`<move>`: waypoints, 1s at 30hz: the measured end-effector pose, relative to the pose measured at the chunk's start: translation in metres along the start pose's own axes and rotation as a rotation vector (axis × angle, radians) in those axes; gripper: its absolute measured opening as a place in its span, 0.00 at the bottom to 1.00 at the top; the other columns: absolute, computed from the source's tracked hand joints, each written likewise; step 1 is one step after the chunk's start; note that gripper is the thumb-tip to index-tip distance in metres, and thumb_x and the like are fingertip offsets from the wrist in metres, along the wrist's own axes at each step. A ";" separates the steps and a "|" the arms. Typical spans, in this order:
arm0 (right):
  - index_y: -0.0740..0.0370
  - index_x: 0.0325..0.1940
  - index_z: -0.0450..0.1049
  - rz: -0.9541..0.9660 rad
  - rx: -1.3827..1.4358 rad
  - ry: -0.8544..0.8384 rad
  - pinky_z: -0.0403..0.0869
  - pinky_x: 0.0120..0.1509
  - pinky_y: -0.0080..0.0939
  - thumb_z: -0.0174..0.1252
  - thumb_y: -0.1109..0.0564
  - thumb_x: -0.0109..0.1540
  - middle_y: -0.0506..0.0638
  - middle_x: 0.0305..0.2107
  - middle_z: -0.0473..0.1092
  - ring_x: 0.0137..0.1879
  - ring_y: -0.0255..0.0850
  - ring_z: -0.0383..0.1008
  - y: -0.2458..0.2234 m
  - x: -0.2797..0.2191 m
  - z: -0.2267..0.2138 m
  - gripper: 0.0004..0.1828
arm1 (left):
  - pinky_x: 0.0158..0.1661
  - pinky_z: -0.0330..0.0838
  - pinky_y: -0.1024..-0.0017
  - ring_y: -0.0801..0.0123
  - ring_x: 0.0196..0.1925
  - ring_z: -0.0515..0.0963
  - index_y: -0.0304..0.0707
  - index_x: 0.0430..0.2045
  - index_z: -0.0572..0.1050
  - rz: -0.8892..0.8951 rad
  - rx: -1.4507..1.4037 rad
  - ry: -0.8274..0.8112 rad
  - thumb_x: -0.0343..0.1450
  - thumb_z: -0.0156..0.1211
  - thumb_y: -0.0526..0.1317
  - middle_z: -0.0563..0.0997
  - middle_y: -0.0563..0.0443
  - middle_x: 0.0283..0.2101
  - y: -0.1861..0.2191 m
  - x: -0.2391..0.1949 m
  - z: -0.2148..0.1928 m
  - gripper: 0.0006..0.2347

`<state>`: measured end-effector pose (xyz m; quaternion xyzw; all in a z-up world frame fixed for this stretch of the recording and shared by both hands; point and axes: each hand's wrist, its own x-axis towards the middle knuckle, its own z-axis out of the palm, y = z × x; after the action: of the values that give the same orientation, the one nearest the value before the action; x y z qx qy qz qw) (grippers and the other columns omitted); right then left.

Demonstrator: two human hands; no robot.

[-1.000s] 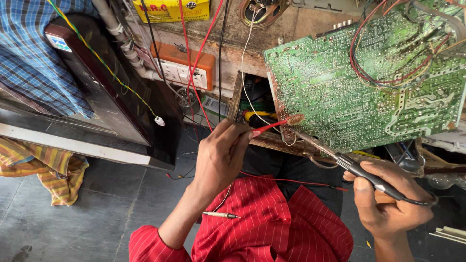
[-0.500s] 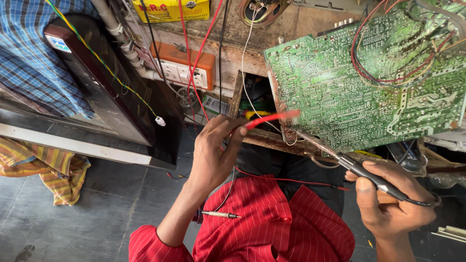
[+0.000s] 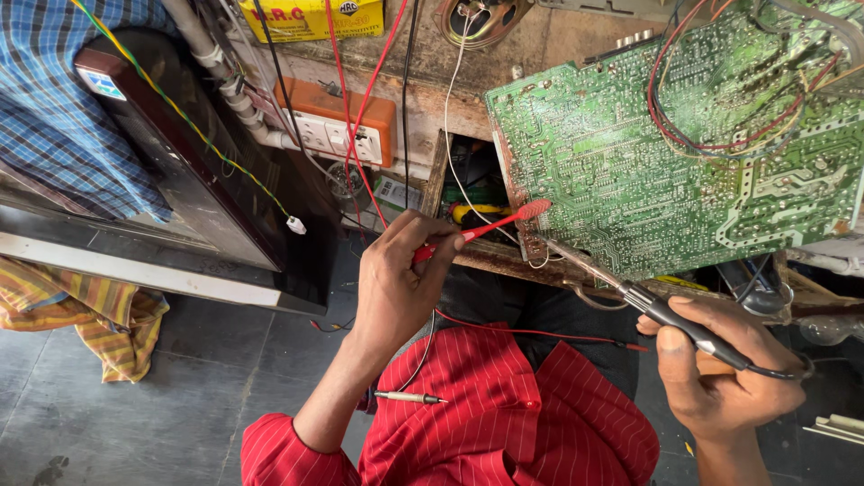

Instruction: The person uses a soldering iron and solder wire to repair a green circuit board. They repeatedly heat solder joints and apply solder, occasionally using a red-handled tool to assist. The board remains on the workbench throughout the process.

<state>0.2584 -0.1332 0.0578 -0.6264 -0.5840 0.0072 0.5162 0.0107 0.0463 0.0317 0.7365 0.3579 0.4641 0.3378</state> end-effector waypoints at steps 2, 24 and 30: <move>0.74 0.51 0.73 0.003 -0.004 -0.001 0.81 0.38 0.36 0.59 0.63 0.65 0.63 0.35 0.76 0.38 0.44 0.82 0.002 -0.001 -0.001 0.12 | 0.25 0.69 0.71 0.67 0.21 0.76 0.35 0.34 0.80 0.025 0.000 0.003 0.72 0.67 0.35 0.79 0.49 0.31 -0.001 0.001 0.000 0.03; 0.65 0.47 0.70 0.240 0.822 0.721 0.69 0.39 0.36 0.57 0.54 0.73 0.56 0.35 0.72 0.36 0.42 0.71 0.136 -0.011 -0.135 0.10 | 0.30 0.67 0.76 0.68 0.26 0.72 0.30 0.30 0.79 -0.070 0.066 -0.062 0.67 0.69 0.30 0.76 0.46 0.25 -0.031 -0.010 -0.015 0.04; 0.60 0.45 0.73 0.283 0.961 0.844 0.68 0.40 0.33 0.60 0.50 0.71 0.51 0.34 0.75 0.36 0.36 0.71 0.225 -0.018 -0.180 0.11 | 0.36 0.70 0.82 0.77 0.34 0.80 0.28 0.30 0.78 0.021 -0.148 -0.005 0.68 0.65 0.28 0.83 0.50 0.33 -0.058 -0.027 0.013 0.02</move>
<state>0.5260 -0.2135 -0.0161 -0.3459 -0.1750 0.0889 0.9175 0.0022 0.0516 -0.0330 0.7142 0.3143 0.4910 0.3873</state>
